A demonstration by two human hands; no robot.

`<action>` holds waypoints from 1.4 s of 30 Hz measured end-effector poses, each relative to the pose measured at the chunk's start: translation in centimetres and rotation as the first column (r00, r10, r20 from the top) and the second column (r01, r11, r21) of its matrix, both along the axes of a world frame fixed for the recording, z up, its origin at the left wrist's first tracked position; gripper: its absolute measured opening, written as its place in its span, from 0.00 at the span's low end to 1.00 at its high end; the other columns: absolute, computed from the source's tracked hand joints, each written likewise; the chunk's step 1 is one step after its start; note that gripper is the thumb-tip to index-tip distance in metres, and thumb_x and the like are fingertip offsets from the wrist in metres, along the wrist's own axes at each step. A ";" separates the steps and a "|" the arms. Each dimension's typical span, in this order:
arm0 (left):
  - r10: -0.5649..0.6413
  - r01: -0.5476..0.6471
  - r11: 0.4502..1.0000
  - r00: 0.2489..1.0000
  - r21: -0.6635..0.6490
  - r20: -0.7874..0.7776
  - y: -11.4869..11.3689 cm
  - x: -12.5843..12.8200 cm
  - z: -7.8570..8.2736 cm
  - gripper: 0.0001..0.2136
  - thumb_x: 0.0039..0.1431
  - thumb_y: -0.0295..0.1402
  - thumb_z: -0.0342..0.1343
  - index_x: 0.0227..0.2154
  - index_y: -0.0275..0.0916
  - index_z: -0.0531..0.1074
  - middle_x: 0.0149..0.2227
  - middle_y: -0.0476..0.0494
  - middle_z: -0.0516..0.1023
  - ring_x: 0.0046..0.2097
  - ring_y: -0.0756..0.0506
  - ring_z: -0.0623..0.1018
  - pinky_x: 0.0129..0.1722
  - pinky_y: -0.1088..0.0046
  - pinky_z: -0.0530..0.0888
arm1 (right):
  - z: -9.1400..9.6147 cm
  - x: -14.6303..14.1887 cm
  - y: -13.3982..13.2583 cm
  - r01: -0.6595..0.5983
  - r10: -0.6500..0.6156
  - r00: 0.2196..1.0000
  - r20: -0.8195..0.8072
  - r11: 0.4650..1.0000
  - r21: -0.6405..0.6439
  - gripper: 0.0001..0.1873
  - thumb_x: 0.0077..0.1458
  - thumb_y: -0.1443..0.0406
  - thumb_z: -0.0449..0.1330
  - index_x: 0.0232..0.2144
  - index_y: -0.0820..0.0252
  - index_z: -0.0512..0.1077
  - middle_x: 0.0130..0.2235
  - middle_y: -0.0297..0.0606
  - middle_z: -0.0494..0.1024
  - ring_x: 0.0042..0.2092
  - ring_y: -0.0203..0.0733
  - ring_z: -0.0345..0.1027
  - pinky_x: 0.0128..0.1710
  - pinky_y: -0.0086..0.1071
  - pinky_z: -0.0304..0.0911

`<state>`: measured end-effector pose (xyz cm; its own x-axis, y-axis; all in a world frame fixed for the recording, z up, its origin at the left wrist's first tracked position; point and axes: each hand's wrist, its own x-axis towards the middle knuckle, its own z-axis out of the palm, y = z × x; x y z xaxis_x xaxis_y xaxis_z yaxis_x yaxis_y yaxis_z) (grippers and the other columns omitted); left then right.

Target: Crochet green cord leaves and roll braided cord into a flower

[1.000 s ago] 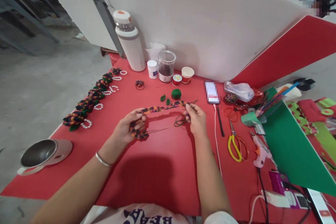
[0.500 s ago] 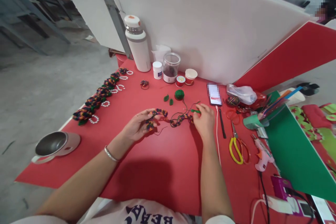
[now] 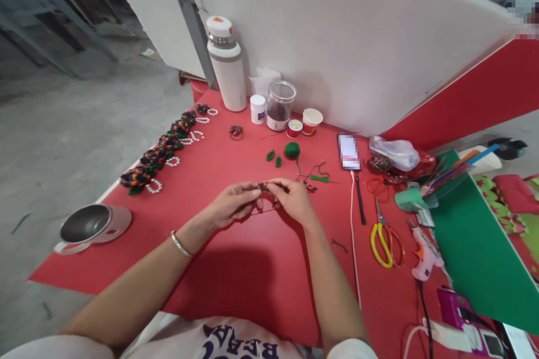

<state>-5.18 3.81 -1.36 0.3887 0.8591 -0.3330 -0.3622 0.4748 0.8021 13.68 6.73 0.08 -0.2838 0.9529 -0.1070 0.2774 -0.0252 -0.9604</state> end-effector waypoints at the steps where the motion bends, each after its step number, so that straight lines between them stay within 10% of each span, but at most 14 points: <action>1: 0.015 -0.015 1.000 1.000 -0.005 -0.021 0.0 0.0 0.0 0.17 0.51 0.44 0.67 0.32 0.33 0.72 0.23 0.45 0.79 0.11 0.59 0.58 0.11 0.81 0.52 | 0.3 0.3 0.0 0.003 -0.004 0.999 -0.040 0.999 -0.039 0.17 0.56 0.54 0.64 0.42 0.59 0.80 0.29 0.35 0.79 0.24 0.33 0.65 0.24 0.28 0.61; 6: 0.217 -0.219 0.975 0.975 -0.032 -0.051 0.5 -0.5 0.1 0.16 0.51 0.42 0.64 0.18 0.36 0.68 0.09 0.56 0.60 0.11 0.58 0.51 0.12 0.79 0.47 | 2.4 4.0 0.4 -0.002 -0.020 0.988 -0.150 0.990 -0.143 0.21 0.51 0.53 0.68 0.45 0.58 0.79 0.27 0.32 0.77 0.22 0.30 0.62 0.20 0.25 0.55; 9: 0.309 -0.312 0.950 0.945 -0.012 -0.109 0.6 -1.0 0.3 0.13 0.48 0.38 0.63 0.17 0.36 0.68 0.12 0.52 0.66 0.12 0.57 0.56 0.12 0.79 0.49 | 3.7 7.3 0.5 0.133 -0.141 0.982 -0.124 0.989 -0.070 0.19 0.51 0.54 0.68 0.43 0.57 0.80 0.27 0.32 0.76 0.23 0.30 0.61 0.23 0.26 0.56; 12: 0.164 -0.149 0.985 0.968 0.091 -0.190 0.3 -1.2 0.6 0.10 0.47 0.36 0.65 0.21 0.33 0.74 0.22 0.43 0.76 0.20 0.52 0.70 0.17 0.78 0.63 | 4.8 9.0 0.2 0.168 -0.167 0.986 -0.021 0.984 0.056 0.16 0.54 0.56 0.66 0.43 0.55 0.81 0.30 0.33 0.77 0.25 0.32 0.63 0.27 0.28 0.60; 18: 0.309 0.001 0.777 0.871 0.630 -0.382 -0.6 -0.2 1.1 0.16 0.55 0.43 0.64 0.43 0.38 0.81 0.52 0.33 0.78 0.55 0.37 0.75 0.53 0.61 0.73 | 5.1 4.0 -1.5 -0.333 0.290 0.929 0.228 0.925 0.181 0.13 0.56 0.70 0.60 0.41 0.55 0.82 0.38 0.38 0.78 0.38 0.38 0.72 0.41 0.32 0.65; 24: -0.154 0.237 0.921 0.950 0.308 -0.271 -1.4 0.8 0.7 0.27 0.59 0.55 0.56 0.41 0.32 0.78 0.21 0.47 0.75 0.21 0.51 0.71 0.21 0.77 0.68 | 4.6 0.3 -2.6 -0.491 0.414 0.857 0.308 0.839 0.237 0.21 0.50 0.76 0.59 0.45 0.56 0.80 0.40 0.37 0.79 0.39 0.38 0.71 0.41 0.31 0.66; 28: 0.000 0.041 0.984 0.974 0.174 -0.226 -1.1 0.5 0.5 0.22 0.49 0.53 0.65 0.22 0.35 0.72 0.12 0.56 0.62 0.15 0.54 0.63 0.17 0.79 0.64 | 5.4 2.7 -1.9 -0.365 0.296 0.905 0.305 0.910 0.197 0.18 0.55 0.72 0.60 0.47 0.56 0.80 0.42 0.39 0.81 0.42 0.40 0.74 0.44 0.33 0.67; 32: 0.109 -0.089 0.988 0.982 0.128 -0.153 -0.7 0.2 0.6 0.20 0.53 0.50 0.64 0.24 0.36 0.71 0.16 0.53 0.68 0.17 0.53 0.67 0.20 0.76 0.70 | 6.5 5.7 -1.2 -0.195 0.143 0.953 0.266 0.964 0.180 0.11 0.57 0.61 0.64 0.43 0.55 0.82 0.40 0.40 0.82 0.40 0.42 0.75 0.41 0.34 0.68; 37: 0.313 -0.115 0.827 0.907 0.550 -0.282 -1.2 0.5 1.7 0.13 0.52 0.42 0.67 0.35 0.38 0.80 0.43 0.36 0.79 0.44 0.42 0.79 0.43 0.67 0.76 | 6.4 4.9 -1.6 -0.059 0.015 0.985 0.173 0.966 0.254 0.07 0.56 0.63 0.66 0.38 0.53 0.82 0.37 0.37 0.80 0.38 0.41 0.72 0.40 0.33 0.66; 42: 0.342 -0.098 0.792 0.889 0.602 -0.306 -2.0 1.3 1.8 0.20 0.43 0.40 0.73 0.40 0.39 0.81 0.36 0.40 0.79 0.32 0.47 0.75 0.32 0.72 0.74 | 5.0 0.9 -2.4 -0.254 0.174 0.946 0.274 0.922 0.292 0.14 0.55 0.73 0.61 0.37 0.52 0.82 0.35 0.35 0.76 0.35 0.37 0.69 0.36 0.31 0.63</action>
<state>-3.88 1.85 0.39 0.1119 0.9818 0.1531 -0.0088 -0.1531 0.9882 14.61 4.30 5.11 -0.4892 0.8662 0.1022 0.4625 0.3569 -0.8116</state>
